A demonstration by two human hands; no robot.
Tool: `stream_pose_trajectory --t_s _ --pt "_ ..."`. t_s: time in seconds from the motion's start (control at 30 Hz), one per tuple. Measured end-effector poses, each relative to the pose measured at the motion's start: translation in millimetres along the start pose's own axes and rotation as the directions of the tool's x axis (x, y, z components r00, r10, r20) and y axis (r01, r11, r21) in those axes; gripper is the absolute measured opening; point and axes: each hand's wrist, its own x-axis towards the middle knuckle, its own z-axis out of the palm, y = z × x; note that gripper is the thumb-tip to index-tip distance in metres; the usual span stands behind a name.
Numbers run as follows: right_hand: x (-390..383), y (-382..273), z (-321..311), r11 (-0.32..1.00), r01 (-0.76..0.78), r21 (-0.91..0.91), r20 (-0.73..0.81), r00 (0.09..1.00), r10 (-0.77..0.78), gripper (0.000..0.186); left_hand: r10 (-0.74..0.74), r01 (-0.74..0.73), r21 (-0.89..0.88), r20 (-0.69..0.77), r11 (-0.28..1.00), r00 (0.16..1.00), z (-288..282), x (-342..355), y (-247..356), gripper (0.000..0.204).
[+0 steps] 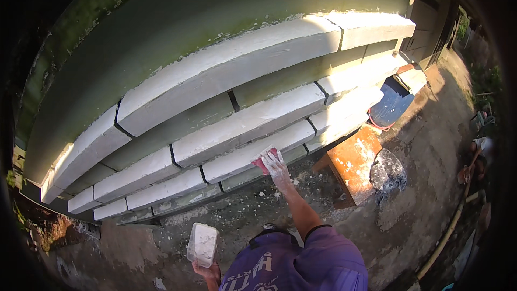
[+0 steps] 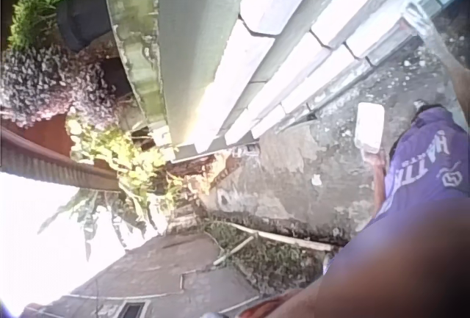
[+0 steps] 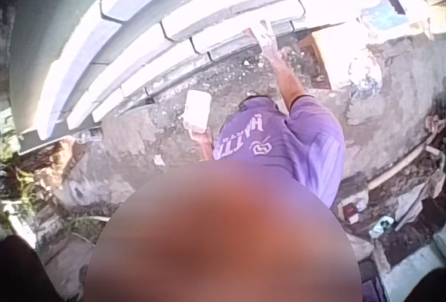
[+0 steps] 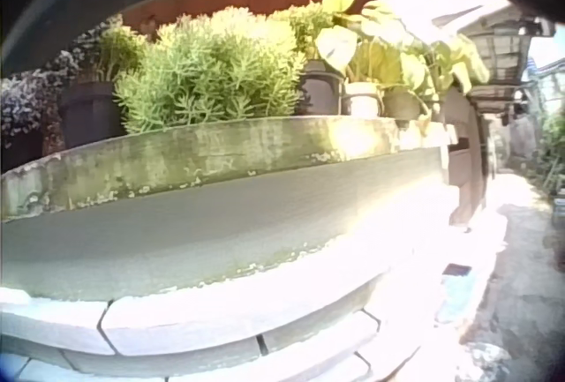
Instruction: Applying and smoothing white plaster compound on decorative wall ledges using a putty knife and sponge.
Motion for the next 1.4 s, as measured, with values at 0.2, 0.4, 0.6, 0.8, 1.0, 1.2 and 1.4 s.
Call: stream_pose_trajectory --t_s 0.2,0.4,0.6,0.8,1.0,1.2,1.4 --pt "4.7 -7.3 -40.2 1.0 0.007 0.001 -0.079 0.997 -0.007 0.053 0.082 -0.082 0.018 -0.025 0.997 0.996 -12.5 12.3 -0.8 0.06" --pt "92.9 2.0 -86.6 0.979 0.053 -0.196 -0.224 0.97 -0.098 0.051 0.32 -0.726 0.663 0.659 0.181 0.681 -96.1 42.8 -16.3 0.086" --pt "19.3 13.6 -28.2 0.989 -0.118 -0.089 -0.134 0.985 0.105 0.049 -0.02 0.015 0.062 0.087 0.998 0.996 -2.4 29.4 -12.0 0.062" --pt "-8.2 -26.1 -52.3 0.829 -0.51 0.23 -0.075 0.84 0.537 0.039 0.316 -0.576 0.683 0.481 0.45 0.818 -64.2 39.9 -21.7 0.057" --pt "89.1 10.9 -148.5 0.817 -0.565 0.113 -0.406 0.724 0.557 0.036 0.132 -0.098 0.512 -0.031 0.853 0.991 -46.7 33.5 -19.0 0.048" --pt "161.5 63.3 -200.5 0.847 -0.492 0.202 -0.242 0.813 0.53 0.041 -0.019 0.018 0.037 0.021 0.999 1.0 -11.0 29.2 -9.8 0.059" --pt "174.2 56.1 -176.5 0.915 -0.329 -0.234 -0.149 0.942 0.301 0.041 -0.021 0.021 0.0 0.039 1.0 0.999 -7.0 21.8 -7.5 0.059"
